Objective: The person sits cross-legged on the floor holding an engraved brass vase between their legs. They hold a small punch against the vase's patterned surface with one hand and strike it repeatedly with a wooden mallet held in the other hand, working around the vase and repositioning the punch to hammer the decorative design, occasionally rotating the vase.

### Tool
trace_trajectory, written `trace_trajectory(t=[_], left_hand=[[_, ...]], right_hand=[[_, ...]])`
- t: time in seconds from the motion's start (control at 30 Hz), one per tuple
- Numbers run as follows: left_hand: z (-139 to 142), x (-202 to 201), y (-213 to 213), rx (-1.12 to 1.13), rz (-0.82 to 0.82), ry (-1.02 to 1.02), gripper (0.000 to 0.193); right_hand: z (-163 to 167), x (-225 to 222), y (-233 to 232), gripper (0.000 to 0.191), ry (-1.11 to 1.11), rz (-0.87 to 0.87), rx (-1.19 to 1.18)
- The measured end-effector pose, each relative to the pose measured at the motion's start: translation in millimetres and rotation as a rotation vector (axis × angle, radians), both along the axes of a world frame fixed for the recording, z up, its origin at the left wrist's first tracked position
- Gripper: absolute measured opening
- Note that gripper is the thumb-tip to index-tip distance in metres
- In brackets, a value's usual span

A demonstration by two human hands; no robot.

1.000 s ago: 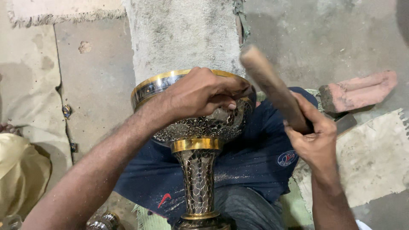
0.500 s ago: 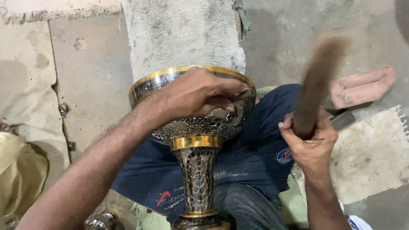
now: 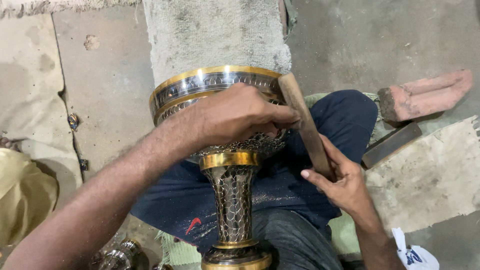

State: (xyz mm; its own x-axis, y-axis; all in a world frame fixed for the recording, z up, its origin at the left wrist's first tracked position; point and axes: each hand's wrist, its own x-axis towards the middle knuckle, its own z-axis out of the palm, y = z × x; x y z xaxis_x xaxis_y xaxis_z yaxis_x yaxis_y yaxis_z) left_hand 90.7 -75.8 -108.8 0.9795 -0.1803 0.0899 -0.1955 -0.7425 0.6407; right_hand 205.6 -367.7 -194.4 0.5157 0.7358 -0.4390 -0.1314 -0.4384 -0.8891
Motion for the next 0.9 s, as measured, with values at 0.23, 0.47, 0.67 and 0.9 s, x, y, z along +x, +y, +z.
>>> trace_trajectory(t=[0.23,0.47,0.67,0.9], left_hand=[[-1.3,0.1,-3.4,0.010,0.008,0.073,0.034],[-4.6,-2.4,-6.2,0.008,0.020,-0.034,0.038],[-4.0,-0.8,-8.4,0.021,0.014,-0.035,0.034],[0.2,-1.5,-7.2,0.005,0.021,-0.009,0.037]], right_hand=[[-5.6,-2.9,0.5,0.073,-0.450,0.041,0.210],[-6.6,-15.4,-7.8,0.033,-0.292,-0.195,0.201],[1.2,-11.4,-14.9,0.019,-0.381,-0.100,0.143],[-0.1,-8.1,-14.4,0.021,-0.337,-0.100,0.198]])
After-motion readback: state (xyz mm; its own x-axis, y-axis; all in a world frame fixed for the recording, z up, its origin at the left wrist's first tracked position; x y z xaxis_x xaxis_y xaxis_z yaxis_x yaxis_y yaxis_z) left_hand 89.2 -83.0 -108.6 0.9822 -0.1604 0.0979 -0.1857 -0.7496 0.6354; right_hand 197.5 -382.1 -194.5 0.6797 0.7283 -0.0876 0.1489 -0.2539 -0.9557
